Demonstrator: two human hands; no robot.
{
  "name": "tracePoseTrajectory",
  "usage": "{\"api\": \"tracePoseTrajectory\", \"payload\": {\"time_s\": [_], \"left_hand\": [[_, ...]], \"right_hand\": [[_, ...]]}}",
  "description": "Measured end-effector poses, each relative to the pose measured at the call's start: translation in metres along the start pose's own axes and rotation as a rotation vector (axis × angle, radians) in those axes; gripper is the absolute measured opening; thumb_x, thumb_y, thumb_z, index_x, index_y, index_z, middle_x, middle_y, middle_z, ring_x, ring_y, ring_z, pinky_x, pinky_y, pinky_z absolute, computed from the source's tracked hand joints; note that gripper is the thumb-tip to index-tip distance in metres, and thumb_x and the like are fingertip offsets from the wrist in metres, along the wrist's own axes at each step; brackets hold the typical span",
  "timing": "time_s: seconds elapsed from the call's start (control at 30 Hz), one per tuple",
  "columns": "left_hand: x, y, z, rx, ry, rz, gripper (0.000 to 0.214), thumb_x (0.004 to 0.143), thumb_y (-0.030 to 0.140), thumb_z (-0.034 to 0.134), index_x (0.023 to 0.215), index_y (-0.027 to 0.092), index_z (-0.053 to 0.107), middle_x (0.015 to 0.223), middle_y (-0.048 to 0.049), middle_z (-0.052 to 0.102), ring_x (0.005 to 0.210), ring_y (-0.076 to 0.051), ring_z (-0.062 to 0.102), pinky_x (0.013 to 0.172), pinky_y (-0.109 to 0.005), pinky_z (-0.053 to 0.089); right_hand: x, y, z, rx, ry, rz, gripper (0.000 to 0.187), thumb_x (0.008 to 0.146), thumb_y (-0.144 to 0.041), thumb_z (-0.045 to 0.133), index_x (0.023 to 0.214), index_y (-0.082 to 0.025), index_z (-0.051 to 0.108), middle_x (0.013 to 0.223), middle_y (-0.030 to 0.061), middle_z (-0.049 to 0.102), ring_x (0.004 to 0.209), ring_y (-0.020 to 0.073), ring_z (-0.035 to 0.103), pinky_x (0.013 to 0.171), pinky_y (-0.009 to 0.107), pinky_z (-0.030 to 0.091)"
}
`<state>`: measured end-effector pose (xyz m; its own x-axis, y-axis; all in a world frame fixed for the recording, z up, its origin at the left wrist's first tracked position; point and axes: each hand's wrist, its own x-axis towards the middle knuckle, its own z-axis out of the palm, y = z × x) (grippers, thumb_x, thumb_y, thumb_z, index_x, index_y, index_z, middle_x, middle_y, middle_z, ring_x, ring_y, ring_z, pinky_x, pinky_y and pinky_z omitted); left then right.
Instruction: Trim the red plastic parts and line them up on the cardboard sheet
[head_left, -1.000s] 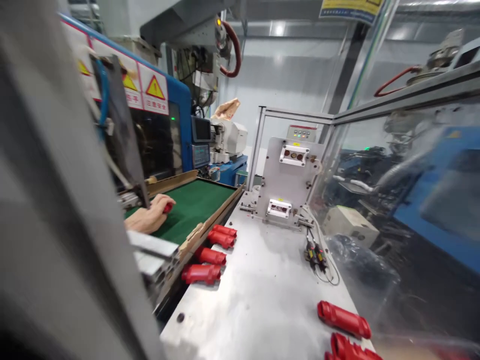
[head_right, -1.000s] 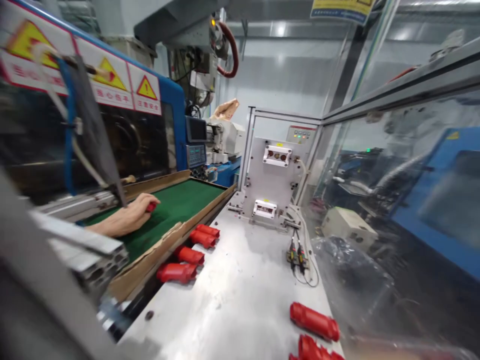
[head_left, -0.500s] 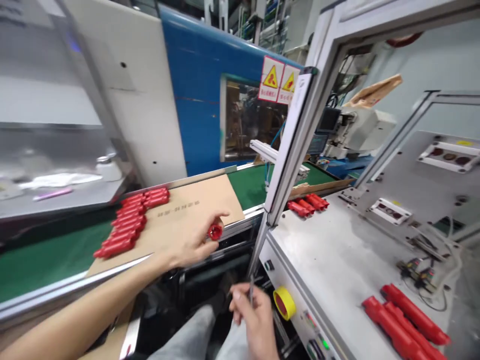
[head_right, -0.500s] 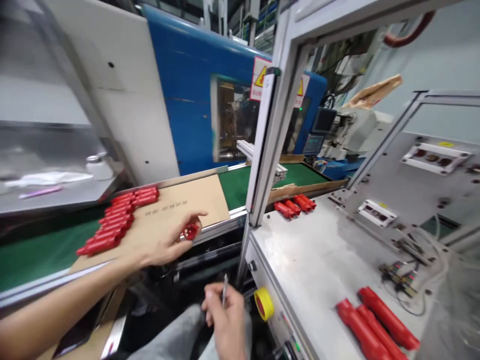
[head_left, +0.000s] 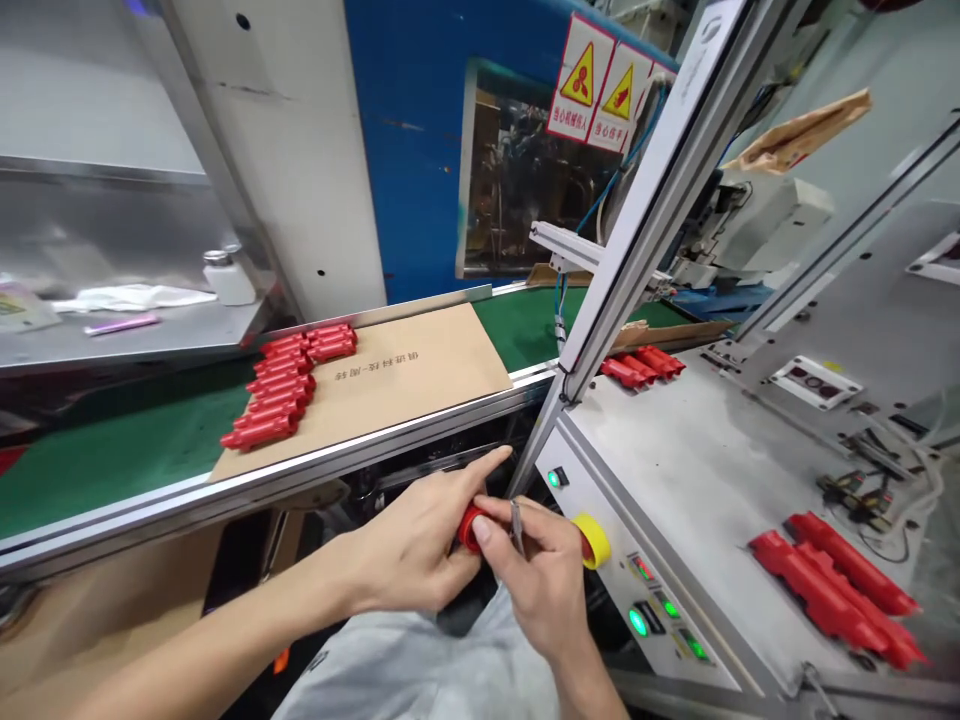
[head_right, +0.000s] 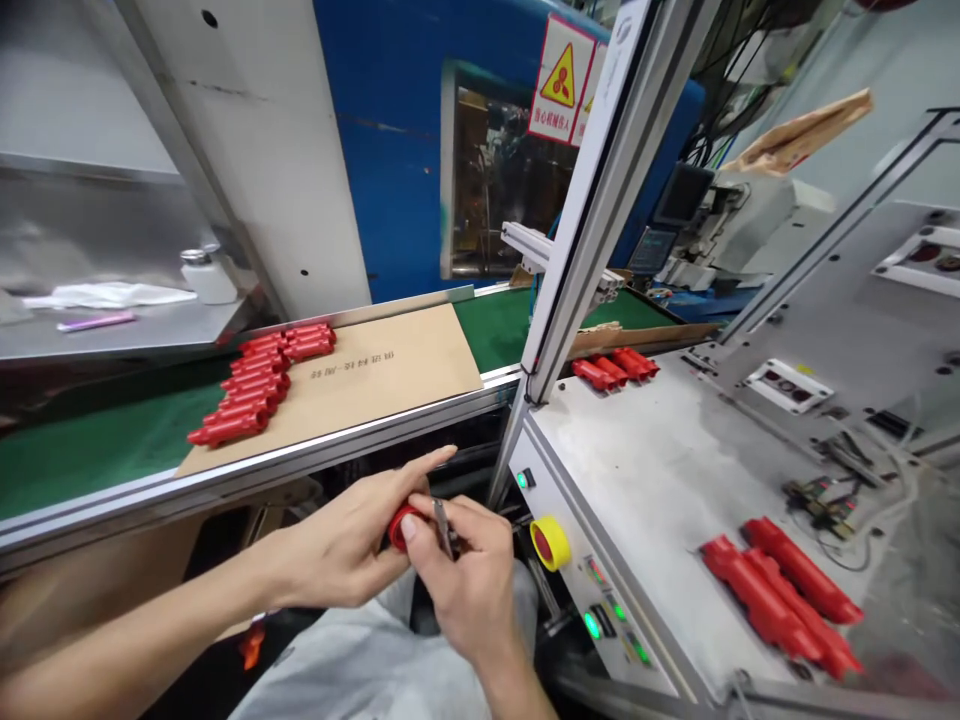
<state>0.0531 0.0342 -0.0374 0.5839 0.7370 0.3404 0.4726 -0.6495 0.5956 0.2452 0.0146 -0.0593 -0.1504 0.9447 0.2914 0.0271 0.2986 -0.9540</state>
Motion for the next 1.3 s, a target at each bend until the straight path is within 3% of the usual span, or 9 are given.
{"api": "tracePoseTrajectory", "payload": {"time_s": [0.2, 0.37, 0.47, 0.67, 0.87, 1.03, 1.17, 1.3], "left_hand": [[-0.019, -0.008, -0.009, 0.113, -0.021, -0.04, 0.094, 0.091, 0.016, 0.057, 0.175, 0.025, 0.015, 0.131, -0.0156, 0.076, 0.115, -0.035, 0.076, 0.098, -0.052, 0.063], [-0.025, -0.014, -0.018, 0.073, -0.029, -0.045, 0.091, 0.094, 0.015, 0.055, 0.174, 0.024, 0.015, 0.119, -0.0122, 0.078, 0.107, -0.031, 0.077, 0.094, -0.048, 0.063], [-0.028, -0.019, -0.023, 0.061, -0.009, -0.07, 0.094, 0.092, 0.016, 0.058, 0.175, 0.026, 0.015, 0.123, -0.0119, 0.075, 0.11, -0.029, 0.074, 0.099, -0.049, 0.062], [-0.028, -0.029, -0.022, 0.118, 0.083, -0.066, 0.094, 0.096, 0.016, 0.06, 0.175, 0.029, 0.01, 0.113, -0.008, 0.069, 0.097, -0.027, 0.066, 0.09, -0.047, 0.059], [-0.027, -0.038, -0.005, 0.384, 0.101, -0.065, 0.11, 0.084, 0.011, 0.06, 0.176, 0.02, -0.001, 0.11, -0.0106, 0.071, 0.095, -0.033, 0.059, 0.083, -0.05, 0.047], [-0.028, -0.038, -0.006, 0.631, 0.108, 0.016, 0.087, 0.096, 0.014, 0.057, 0.174, 0.008, 0.018, 0.103, -0.0116, 0.069, 0.095, -0.033, 0.057, 0.083, -0.051, 0.041], [-0.028, -0.036, -0.012, 0.719, 0.138, 0.046, 0.073, 0.102, 0.015, 0.056, 0.168, 0.003, 0.029, 0.104, -0.0127, 0.072, 0.096, -0.034, 0.057, 0.084, -0.051, 0.04], [-0.03, -0.038, -0.015, 0.754, 0.174, 0.054, 0.07, 0.104, 0.016, 0.053, 0.168, 0.003, 0.03, 0.103, -0.0136, 0.074, 0.095, -0.034, 0.058, 0.083, -0.052, 0.04]], "right_hand": [[0.004, 0.007, 0.02, -0.016, 0.007, -0.095, 0.016, 0.097, -0.032, 0.078, 0.106, -0.027, 0.09, 0.073, 0.0007, 0.075, 0.064, 0.0142, 0.063, 0.061, 0.028, 0.05], [0.008, 0.009, 0.039, -0.052, 0.076, -0.157, 0.019, 0.099, -0.028, 0.075, 0.11, -0.027, 0.09, 0.074, 0.001, 0.076, 0.062, 0.0134, 0.063, 0.058, 0.027, 0.05], [0.006, 0.014, 0.045, -0.04, 0.09, -0.167, 0.021, 0.1, -0.027, 0.074, 0.115, -0.029, 0.088, 0.077, 0.0008, 0.076, 0.065, 0.0133, 0.065, 0.06, 0.026, 0.052], [-0.014, 0.02, 0.047, 0.02, 0.191, -0.054, 0.02, 0.103, -0.031, 0.069, 0.115, -0.028, 0.086, 0.072, -0.0003, 0.07, 0.06, 0.0124, 0.062, 0.056, 0.025, 0.049], [-0.015, 0.018, 0.056, 0.054, 0.093, 0.137, 0.027, 0.101, -0.044, 0.071, 0.105, -0.021, 0.086, 0.071, 0.003, 0.071, 0.061, 0.0154, 0.062, 0.057, 0.028, 0.049], [-0.008, 0.015, 0.062, -0.084, 0.138, 0.086, 0.034, 0.103, -0.042, 0.066, 0.08, -0.019, 0.078, 0.065, 0.001, 0.066, 0.058, 0.0133, 0.057, 0.056, 0.026, 0.045], [-0.004, 0.011, 0.065, -0.215, 0.169, -0.026, 0.025, 0.101, -0.033, 0.067, 0.083, -0.021, 0.079, 0.065, -0.0019, 0.066, 0.056, 0.0104, 0.053, 0.053, 0.024, 0.041], [0.0, 0.011, 0.071, -0.279, 0.197, -0.103, 0.019, 0.1, -0.026, 0.067, 0.084, -0.022, 0.078, 0.068, -0.0031, 0.067, 0.056, 0.0094, 0.052, 0.053, 0.023, 0.04]]}}
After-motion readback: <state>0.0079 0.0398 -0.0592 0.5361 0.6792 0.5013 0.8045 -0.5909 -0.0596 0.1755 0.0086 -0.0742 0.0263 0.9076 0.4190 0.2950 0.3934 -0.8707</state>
